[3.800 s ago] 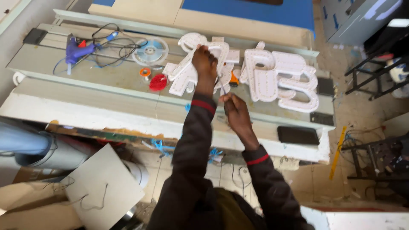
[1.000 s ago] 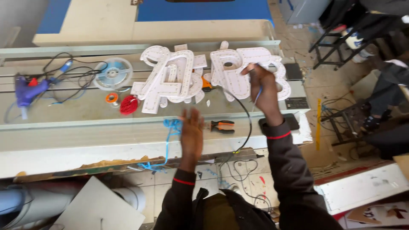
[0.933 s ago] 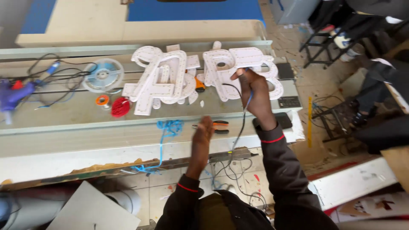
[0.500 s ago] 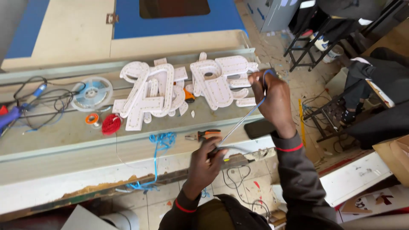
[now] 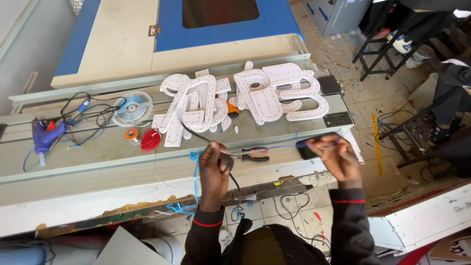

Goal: The person is preparing electrical wires by stripping the insulation and cutting them to size using pliers at a workbench in a sign shop.

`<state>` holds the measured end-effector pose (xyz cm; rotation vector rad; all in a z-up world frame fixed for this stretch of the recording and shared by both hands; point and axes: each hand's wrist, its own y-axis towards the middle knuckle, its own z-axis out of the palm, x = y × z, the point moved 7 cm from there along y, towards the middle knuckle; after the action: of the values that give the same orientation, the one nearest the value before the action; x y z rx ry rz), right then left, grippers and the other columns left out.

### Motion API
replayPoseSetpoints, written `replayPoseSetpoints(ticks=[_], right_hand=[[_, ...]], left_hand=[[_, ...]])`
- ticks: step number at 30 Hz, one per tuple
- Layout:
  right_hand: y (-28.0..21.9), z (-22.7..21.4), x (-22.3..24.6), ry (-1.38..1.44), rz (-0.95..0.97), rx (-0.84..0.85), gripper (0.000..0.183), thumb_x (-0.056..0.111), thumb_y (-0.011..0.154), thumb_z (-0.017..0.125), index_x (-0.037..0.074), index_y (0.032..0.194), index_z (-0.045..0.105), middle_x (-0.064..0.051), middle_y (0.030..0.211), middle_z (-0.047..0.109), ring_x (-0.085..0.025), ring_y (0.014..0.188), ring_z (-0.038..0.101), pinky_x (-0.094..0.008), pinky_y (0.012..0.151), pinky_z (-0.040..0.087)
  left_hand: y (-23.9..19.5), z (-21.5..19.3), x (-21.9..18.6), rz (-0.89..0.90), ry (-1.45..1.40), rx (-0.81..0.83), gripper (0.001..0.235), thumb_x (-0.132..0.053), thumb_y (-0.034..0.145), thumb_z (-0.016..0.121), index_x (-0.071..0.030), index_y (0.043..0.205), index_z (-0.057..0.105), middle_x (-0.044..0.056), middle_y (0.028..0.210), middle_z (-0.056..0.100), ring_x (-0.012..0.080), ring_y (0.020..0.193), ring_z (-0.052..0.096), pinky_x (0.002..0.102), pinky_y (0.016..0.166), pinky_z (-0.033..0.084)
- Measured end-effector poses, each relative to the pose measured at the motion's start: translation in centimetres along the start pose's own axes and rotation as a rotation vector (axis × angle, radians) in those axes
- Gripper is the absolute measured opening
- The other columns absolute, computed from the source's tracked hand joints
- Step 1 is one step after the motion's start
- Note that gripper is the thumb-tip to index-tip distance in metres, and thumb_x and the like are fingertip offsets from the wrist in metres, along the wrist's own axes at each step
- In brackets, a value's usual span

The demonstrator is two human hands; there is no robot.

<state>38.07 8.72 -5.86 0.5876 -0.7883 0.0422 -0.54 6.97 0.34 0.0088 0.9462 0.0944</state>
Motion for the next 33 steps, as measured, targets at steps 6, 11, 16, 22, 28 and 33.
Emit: replayPoseSetpoints(ticks=[6, 11, 16, 22, 28, 33], right_hand=[[-4.4, 1.7, 5.7, -0.618, 0.161, -0.663, 0.030, 0.012, 0.122, 0.056, -0.007, 0.140, 0.069, -0.033, 0.119, 0.080, -0.044, 0.121, 0.080, -0.060, 0.122, 0.055], [2.4, 17.8, 2.8, -0.614, -0.067, -0.462, 0.036, 0.019, 0.124, 0.046, 0.001, 0.129, 0.077, -0.022, 0.129, 0.081, -0.032, 0.132, 0.076, -0.053, 0.126, 0.054], [0.3, 20.0, -9.8, -0.572, 0.460, -0.014, 0.042, 0.023, 0.109, 0.078, 0.002, 0.134, 0.053, -0.021, 0.122, 0.062, -0.035, 0.115, 0.052, -0.053, 0.096, 0.039], [-2.9, 21.7, -11.2, -0.312, 0.643, 0.382, 0.030, 0.035, 0.114, 0.076, 0.007, 0.122, 0.085, -0.003, 0.111, 0.086, -0.010, 0.083, 0.074, -0.027, 0.080, 0.061], [3.2, 27.2, -5.6, 0.286, -0.003, 0.217, 0.036, 0.016, 0.109, 0.078, 0.014, 0.145, 0.071, -0.026, 0.139, 0.062, -0.046, 0.129, 0.058, -0.064, 0.107, 0.051], [4.9, 24.0, -7.3, -1.033, -0.086, -0.060, 0.061, 0.045, 0.124, 0.050, 0.010, 0.174, 0.042, -0.017, 0.179, 0.046, -0.035, 0.169, 0.041, -0.050, 0.139, 0.034]], left_hand=[[-0.9, 0.3, -2.3, -0.008, 0.188, -0.043, 0.045, -0.027, 0.123, 0.056, 0.001, 0.091, 0.069, 0.002, 0.050, 0.039, 0.0118, 0.039, 0.044, 0.024, 0.047, 0.034], [-1.6, 5.5, 0.0, -0.092, 0.347, 0.177, 0.035, -0.021, 0.118, 0.064, 0.002, 0.094, 0.075, 0.007, 0.049, 0.049, 0.0117, 0.038, 0.048, 0.025, 0.046, 0.037], [-2.6, 5.2, 0.8, -0.119, 0.396, 0.278, 0.033, -0.024, 0.117, 0.065, 0.002, 0.099, 0.075, 0.007, 0.057, 0.052, 0.0151, 0.048, 0.052, 0.031, 0.050, 0.042], [-2.1, 0.3, 0.8, -0.145, 0.442, 0.059, 0.057, -0.046, 0.118, 0.052, 0.000, 0.096, 0.077, 0.007, 0.059, 0.056, 0.0178, 0.048, 0.050, 0.033, 0.049, 0.035], [-3.3, -1.3, 5.6, -0.250, 0.294, 0.074, 0.022, -0.018, 0.110, 0.065, 0.000, 0.119, 0.075, 0.018, 0.095, 0.077, 0.0319, 0.080, 0.076, 0.043, 0.071, 0.058], [-4.1, -1.6, 3.0, -0.016, 0.260, -0.034, 0.015, -0.004, 0.108, 0.062, 0.003, 0.115, 0.074, 0.023, 0.104, 0.088, 0.0361, 0.099, 0.086, 0.049, 0.100, 0.066]])
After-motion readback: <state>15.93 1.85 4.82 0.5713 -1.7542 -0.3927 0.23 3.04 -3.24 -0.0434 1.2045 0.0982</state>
